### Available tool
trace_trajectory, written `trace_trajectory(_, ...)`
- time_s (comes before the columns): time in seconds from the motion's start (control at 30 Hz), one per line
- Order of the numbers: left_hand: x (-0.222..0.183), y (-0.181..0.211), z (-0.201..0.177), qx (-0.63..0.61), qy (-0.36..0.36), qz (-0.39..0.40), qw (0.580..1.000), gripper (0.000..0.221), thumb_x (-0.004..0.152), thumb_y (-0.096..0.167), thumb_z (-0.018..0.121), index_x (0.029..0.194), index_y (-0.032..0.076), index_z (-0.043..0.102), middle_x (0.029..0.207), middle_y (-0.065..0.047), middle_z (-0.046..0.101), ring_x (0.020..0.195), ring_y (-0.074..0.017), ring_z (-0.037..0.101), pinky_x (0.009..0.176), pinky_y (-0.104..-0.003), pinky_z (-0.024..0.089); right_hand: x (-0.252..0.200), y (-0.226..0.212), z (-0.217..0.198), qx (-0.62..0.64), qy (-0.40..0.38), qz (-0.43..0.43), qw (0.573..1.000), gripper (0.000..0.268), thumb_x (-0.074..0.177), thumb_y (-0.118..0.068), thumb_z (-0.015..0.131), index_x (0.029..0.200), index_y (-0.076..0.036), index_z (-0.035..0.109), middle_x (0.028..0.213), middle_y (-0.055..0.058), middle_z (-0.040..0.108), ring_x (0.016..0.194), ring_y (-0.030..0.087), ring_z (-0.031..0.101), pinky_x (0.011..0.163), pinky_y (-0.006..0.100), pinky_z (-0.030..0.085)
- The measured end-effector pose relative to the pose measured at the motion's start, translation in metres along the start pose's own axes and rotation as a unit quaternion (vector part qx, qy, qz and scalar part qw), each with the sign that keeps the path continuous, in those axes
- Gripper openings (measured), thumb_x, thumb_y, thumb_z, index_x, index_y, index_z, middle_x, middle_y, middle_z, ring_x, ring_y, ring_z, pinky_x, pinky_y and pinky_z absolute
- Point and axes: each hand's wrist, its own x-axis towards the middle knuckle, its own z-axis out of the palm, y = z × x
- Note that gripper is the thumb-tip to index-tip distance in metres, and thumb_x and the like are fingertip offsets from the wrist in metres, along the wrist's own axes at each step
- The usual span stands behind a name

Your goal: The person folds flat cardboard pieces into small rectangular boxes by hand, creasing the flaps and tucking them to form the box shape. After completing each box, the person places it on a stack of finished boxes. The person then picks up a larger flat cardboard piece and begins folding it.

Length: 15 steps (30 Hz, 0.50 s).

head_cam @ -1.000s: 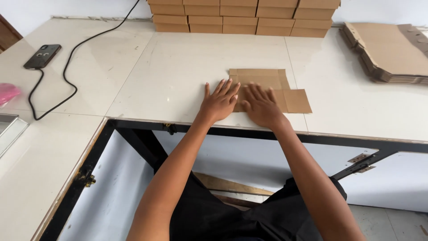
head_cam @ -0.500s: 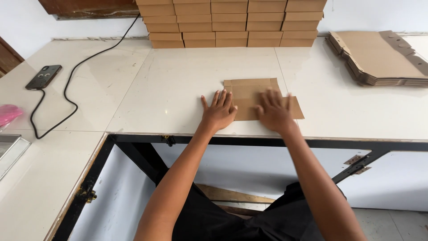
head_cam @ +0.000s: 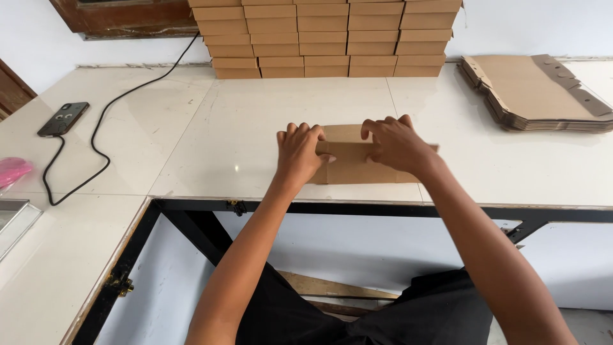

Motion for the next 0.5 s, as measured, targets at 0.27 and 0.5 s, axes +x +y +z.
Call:
trace_trajectory(0.27, -0.006, 0.018, -0.068, -0.162, -0.203, -0.006, 0.966, 0.072, 0.082, 0.077, 0.059, 0.118, 0.015, 0.064, 0.110, -0.013, 0.071, 0.112, -0.0351, 0.065, 0.096, -0.053, 0.049, -0.074, -0.033, 0.031, 0.015, -0.037, -0.067, 0.997, 0.057, 0.078, -0.050, 0.077, 0.123, -0.020, 0.058, 0.121, 0.006, 0.054, 0.119, 0.029, 0.053, 0.103, 0.047, 0.041)
trace_trajectory(0.5, 0.021, 0.007, -0.021, -0.104, -0.411, 0.054, 0.904, 0.073, 0.062, 0.049, 0.094, 0.118, 0.017, 0.059, 0.098, -0.010, 0.077, 0.096, -0.0277, 0.073, 0.080, -0.039, 0.056, -0.088, -0.016, 0.021, 0.083, -0.052, 0.005, 0.995, 0.112, 0.056, -0.087, 0.073, 0.147, -0.023, 0.056, 0.128, 0.007, 0.063, 0.123, 0.025, 0.057, 0.113, 0.046, 0.035)
